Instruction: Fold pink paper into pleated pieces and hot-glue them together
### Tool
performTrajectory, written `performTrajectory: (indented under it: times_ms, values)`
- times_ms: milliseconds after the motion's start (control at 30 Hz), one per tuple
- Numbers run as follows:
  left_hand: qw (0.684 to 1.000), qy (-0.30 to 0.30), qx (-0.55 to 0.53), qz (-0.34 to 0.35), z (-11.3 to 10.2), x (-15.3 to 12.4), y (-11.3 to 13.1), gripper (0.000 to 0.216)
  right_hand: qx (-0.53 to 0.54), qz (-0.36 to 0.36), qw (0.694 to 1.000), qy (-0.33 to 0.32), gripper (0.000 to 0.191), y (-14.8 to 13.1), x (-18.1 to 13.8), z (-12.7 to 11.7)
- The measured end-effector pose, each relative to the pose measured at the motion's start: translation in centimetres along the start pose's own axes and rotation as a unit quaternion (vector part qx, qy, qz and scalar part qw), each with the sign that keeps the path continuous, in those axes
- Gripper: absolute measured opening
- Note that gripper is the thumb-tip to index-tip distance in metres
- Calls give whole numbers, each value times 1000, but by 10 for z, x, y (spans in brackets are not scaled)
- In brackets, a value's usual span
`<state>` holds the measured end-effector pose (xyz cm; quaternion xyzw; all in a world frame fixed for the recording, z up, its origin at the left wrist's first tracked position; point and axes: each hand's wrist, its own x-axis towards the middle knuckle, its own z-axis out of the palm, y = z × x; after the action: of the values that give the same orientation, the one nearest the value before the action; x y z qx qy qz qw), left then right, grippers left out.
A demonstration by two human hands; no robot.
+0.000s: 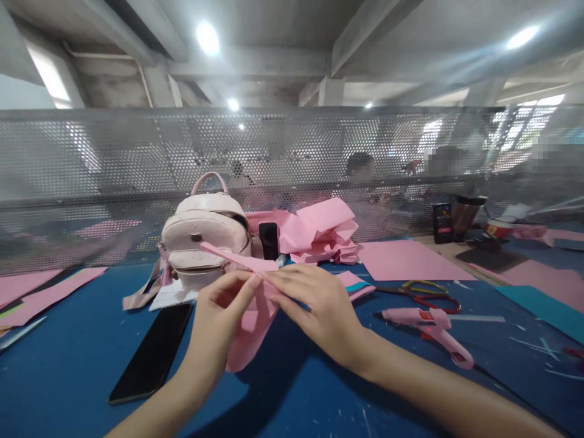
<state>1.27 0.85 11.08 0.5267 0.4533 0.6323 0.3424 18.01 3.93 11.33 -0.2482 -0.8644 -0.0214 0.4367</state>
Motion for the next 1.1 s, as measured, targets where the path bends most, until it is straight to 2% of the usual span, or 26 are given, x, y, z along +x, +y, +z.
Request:
performTrajectory:
  times_ms: [67, 233, 300, 400, 500, 633, 833, 900, 1000, 1100]
  values:
    - [999, -26, 25, 0, -3, 4, -6, 16, 15, 15, 1000, 7, 25, 7, -1, 1]
    - [998, -47, 52, 10, -16, 9, -16, 24, 47, 63, 997, 7, 23, 20, 1, 1]
    - [990, -91, 103, 44, -19, 11, -14, 34, 63, 69, 996, 1, 23, 22, 2, 0]
    - [960, -134, 210, 130, -21, 15, -6, 40, 85, 71, 994, -10, 25, 22, 2, 0]
    - [931, -134, 266, 211, -24, 18, -1, 33, 108, 76, 991, -13, 26, 21, 1, 1]
    - [902, -138, 288, 291, -29, 19, 2, 20, 157, 59, 986, -19, 28, 17, 0, 3]
    - [878, -80, 311, 356, -29, 17, 13, 7, 160, 55, 985, -17, 18, 7, -4, 6]
    - [863, -85, 332, 372, -29, 19, 15, 16, 154, 60, 986, -36, 18, 5, -5, 6]
    - [826, -101, 383, 400, -31, 22, 14, 33, 145, 62, 986, -59, 20, 5, -5, 5]
    - [767, -54, 446, 458, -34, 19, 11, 31, 110, 43, 991, -61, 19, 6, -4, 4]
